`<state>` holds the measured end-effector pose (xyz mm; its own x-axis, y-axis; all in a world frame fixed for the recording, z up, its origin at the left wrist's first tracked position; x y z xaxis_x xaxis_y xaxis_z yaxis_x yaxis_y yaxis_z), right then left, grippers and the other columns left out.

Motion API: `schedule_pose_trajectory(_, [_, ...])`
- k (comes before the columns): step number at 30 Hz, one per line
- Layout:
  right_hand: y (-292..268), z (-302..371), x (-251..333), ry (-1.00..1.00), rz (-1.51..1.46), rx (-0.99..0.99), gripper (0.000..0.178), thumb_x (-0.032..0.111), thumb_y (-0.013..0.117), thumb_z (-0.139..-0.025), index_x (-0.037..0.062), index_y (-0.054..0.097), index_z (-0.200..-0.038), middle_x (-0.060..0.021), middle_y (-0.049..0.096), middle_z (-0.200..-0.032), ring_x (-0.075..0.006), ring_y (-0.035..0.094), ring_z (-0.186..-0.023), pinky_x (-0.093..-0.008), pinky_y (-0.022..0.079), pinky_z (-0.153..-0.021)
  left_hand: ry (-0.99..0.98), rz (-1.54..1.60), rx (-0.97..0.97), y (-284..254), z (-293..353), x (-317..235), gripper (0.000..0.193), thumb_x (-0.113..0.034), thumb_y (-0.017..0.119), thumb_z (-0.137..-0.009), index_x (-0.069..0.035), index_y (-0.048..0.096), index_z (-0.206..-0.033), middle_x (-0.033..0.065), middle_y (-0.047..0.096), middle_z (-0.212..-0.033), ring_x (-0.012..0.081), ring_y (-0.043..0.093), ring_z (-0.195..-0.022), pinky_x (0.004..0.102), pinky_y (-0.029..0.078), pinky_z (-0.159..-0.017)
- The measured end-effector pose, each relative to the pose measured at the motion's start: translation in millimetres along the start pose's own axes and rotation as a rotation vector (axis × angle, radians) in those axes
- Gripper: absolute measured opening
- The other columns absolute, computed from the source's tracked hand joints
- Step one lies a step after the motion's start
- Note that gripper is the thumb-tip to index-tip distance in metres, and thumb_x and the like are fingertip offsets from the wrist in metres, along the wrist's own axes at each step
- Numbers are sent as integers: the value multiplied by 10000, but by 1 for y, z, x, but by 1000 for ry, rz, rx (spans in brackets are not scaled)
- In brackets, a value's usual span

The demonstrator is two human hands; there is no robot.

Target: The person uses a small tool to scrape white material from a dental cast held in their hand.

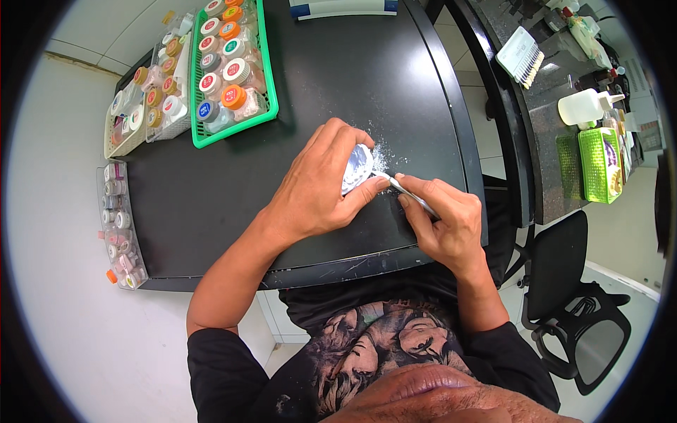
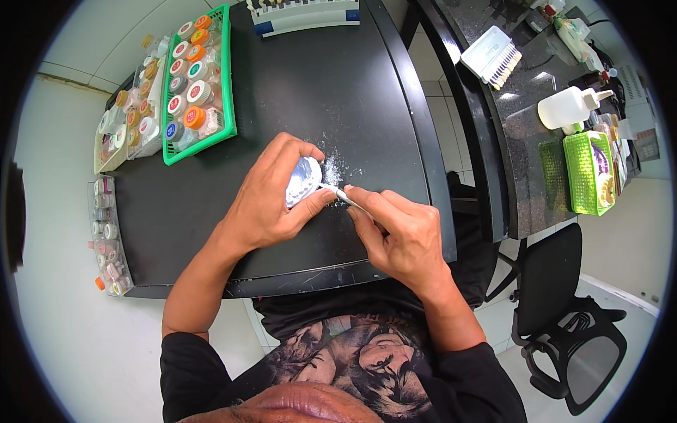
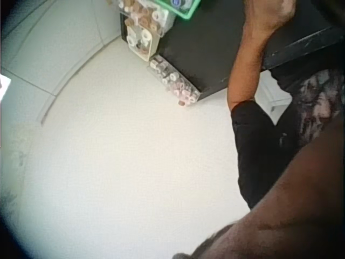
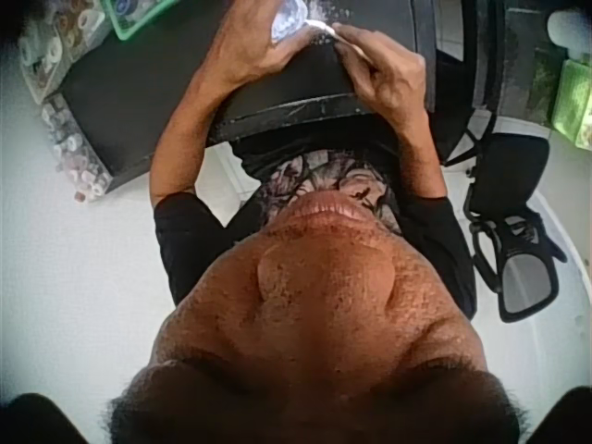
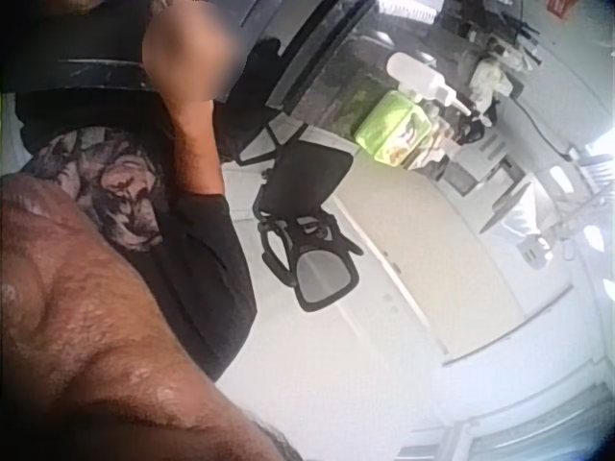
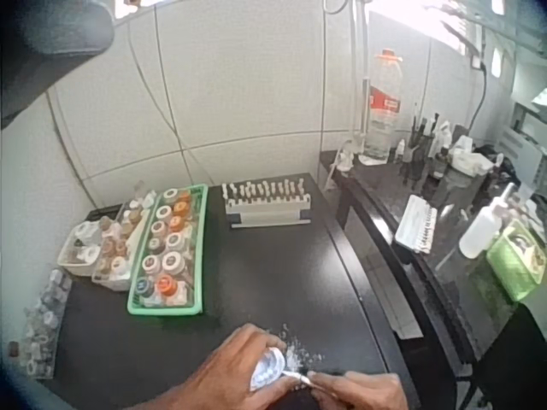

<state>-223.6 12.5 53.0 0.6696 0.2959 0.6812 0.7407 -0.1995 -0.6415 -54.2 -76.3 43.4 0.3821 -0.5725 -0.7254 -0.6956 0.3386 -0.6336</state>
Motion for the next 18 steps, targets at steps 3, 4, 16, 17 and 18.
schedule_pose_trajectory(3, [1, 0, 0, -5, 9, 8, 331, 23, 904, -960, 69, 873, -1287, -54, 662, -740, -207, 613, -549, -394, 496, -546, 0, 10, 9, 0, 0, 1, 502, -282, 932, -1007, 5, 697, -1345, 183, 672, -1205, 375, 697, -1033, 463, 564, -929])
schedule_pose_trajectory(4, [1, 0, 0, -5, 9, 8, 331, 23, 904, -960, 69, 873, -1287, -54, 662, -740, -207, 613, -549, -394, 496, -546, 0, 10, 8, 0, 0, 1, 502, -282, 932, -1007, 5, 697, -1345, 183, 672, -1205, 375, 697, -1033, 463, 564, -929])
schedule_pose_trajectory(16, [2, 0, 0, -10, 18, 8, 331, 25, 903, -971, 67, 871, -1299, -55, 672, -763, -211, 628, -568, -397, 503, -561, 14, -16, 18, 1, -1, -1, 448, -274, 927, -1002, -7, 708, -1286, 175, 676, -1162, 387, 688, -1029, 471, 558, -920])
schedule_pose_trajectory(17, [2, 0, 0, -9, 19, 8, 332, 25, 904, -972, 66, 871, -1300, -54, 672, -763, -213, 629, -569, -398, 505, -561, 17, -15, 13, 1, -1, -1, 444, -278, 926, -1002, -8, 708, -1280, 176, 674, -1156, 388, 687, -1025, 473, 556, -915])
schedule_pose_trajectory(18, [2, 0, 0, -7, 19, 7, 333, 25, 905, -972, 65, 871, -1301, -54, 672, -763, -215, 629, -569, -400, 506, -562, 20, -14, 8, 1, -1, -1, 441, -282, 925, -1003, -9, 709, -1274, 177, 672, -1150, 389, 685, -1022, 475, 554, -911])
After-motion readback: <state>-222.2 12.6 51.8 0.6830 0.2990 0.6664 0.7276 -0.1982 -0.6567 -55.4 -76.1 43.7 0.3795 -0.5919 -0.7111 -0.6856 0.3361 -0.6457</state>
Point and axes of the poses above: each hand's wrist, its own z-axis away from the middle knuckle, its own y-axis out of the palm, x = y × z, the point moved 10 cm from there along -z, towards the middle knuckle
